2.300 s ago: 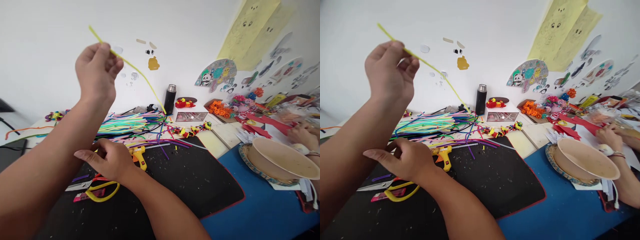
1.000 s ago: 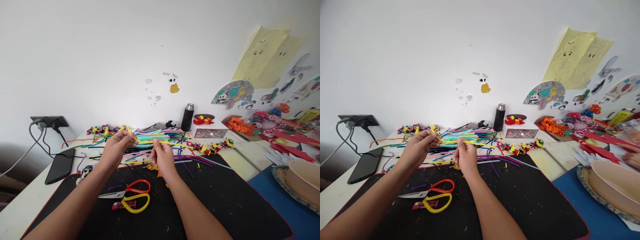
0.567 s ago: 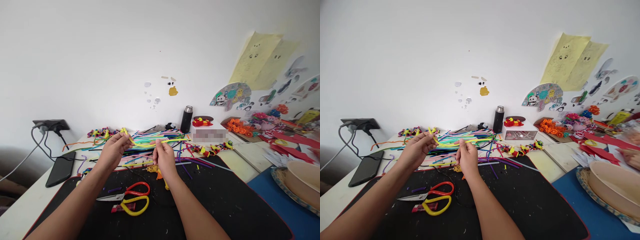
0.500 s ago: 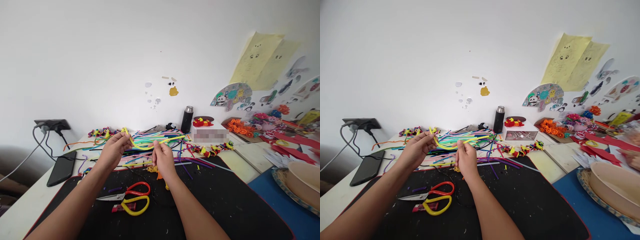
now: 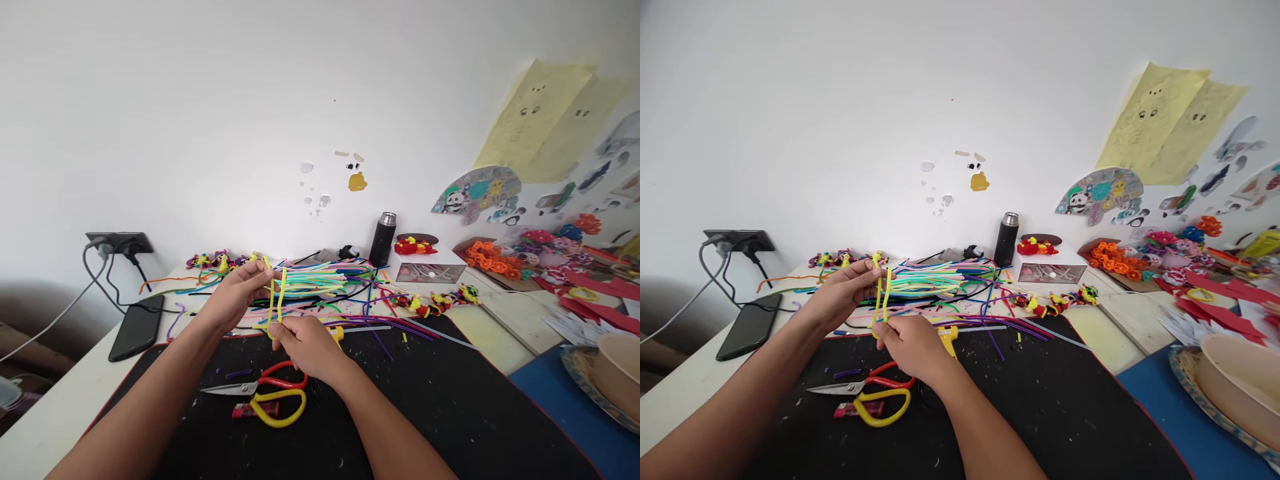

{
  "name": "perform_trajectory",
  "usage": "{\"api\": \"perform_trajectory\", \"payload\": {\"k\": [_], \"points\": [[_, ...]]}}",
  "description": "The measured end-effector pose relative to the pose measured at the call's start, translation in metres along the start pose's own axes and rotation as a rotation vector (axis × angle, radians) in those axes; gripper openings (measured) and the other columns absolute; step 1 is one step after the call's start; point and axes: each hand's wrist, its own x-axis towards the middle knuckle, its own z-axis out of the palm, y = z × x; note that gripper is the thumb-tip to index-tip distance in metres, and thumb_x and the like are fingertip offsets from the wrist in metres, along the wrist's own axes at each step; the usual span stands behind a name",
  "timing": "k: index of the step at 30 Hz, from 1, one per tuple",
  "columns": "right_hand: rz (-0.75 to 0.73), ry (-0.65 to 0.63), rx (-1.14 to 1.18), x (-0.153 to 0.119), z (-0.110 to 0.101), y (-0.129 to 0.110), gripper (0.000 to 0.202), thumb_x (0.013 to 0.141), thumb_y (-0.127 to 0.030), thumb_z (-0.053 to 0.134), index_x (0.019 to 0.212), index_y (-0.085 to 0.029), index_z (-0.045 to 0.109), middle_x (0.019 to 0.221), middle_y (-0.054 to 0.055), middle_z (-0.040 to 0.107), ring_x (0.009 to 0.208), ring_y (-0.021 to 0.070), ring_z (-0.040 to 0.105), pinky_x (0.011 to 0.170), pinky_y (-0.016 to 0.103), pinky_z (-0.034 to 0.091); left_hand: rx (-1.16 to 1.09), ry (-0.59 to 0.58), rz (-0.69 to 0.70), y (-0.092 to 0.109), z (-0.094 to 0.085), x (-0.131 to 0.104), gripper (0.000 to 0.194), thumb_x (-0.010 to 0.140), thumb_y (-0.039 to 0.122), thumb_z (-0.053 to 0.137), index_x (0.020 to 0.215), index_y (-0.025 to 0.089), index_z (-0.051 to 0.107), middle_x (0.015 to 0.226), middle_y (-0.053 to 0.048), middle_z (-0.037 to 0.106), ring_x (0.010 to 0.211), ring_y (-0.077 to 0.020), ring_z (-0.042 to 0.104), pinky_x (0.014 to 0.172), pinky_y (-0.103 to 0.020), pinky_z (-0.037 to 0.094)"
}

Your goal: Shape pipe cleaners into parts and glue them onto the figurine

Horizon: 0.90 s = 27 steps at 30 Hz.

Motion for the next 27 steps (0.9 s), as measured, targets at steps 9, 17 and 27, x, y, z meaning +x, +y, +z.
{"api": "perform_trajectory", "payload": {"k": [9,17,27], "points": [[0.070,-0.093,0.123,0.000,0.003,0.005,0.048,0.105,-0.053,0.049,0.073,-0.020,0.061,0.045,-0.005,0.051,0.038,0.0111,0.051,0.048,0.022,0.039,0.190,-0.188,0.043,0.010,-0.002,-0.004,0.031,0.078,0.044,0.087,0.080,0.018,0.070,0.080,-0.007,0.076,0.073,-0.0191,0.066,0.069,-0.029,0.051],[0.066,-0.094,0.152,-0.002,0.003,0.002,0.050,0.103,-0.059,0.052,0.072,-0.020,0.060,0.047,-0.005,0.051,0.037,0.0103,0.050,0.044,0.022,0.036,0.176,-0.162,0.038,0.012,0.000,-0.004,0.032,0.068,0.037,0.095,0.075,0.017,0.070,0.070,-0.002,0.069,0.071,-0.0177,0.066,0.058,-0.023,0.045],[0.015,-0.020,0.323,0.004,0.004,0.009,0.052,0.102,-0.063,0.050,0.077,-0.019,0.060,0.052,-0.005,0.056,0.037,0.0085,0.050,0.043,0.021,0.036,-0.032,-0.046,-0.015,0.008,-0.006,-0.001,0.035,0.062,0.031,0.098,0.085,0.015,0.078,0.072,-0.003,0.069,0.059,-0.0102,0.056,0.053,-0.020,0.043]]}}
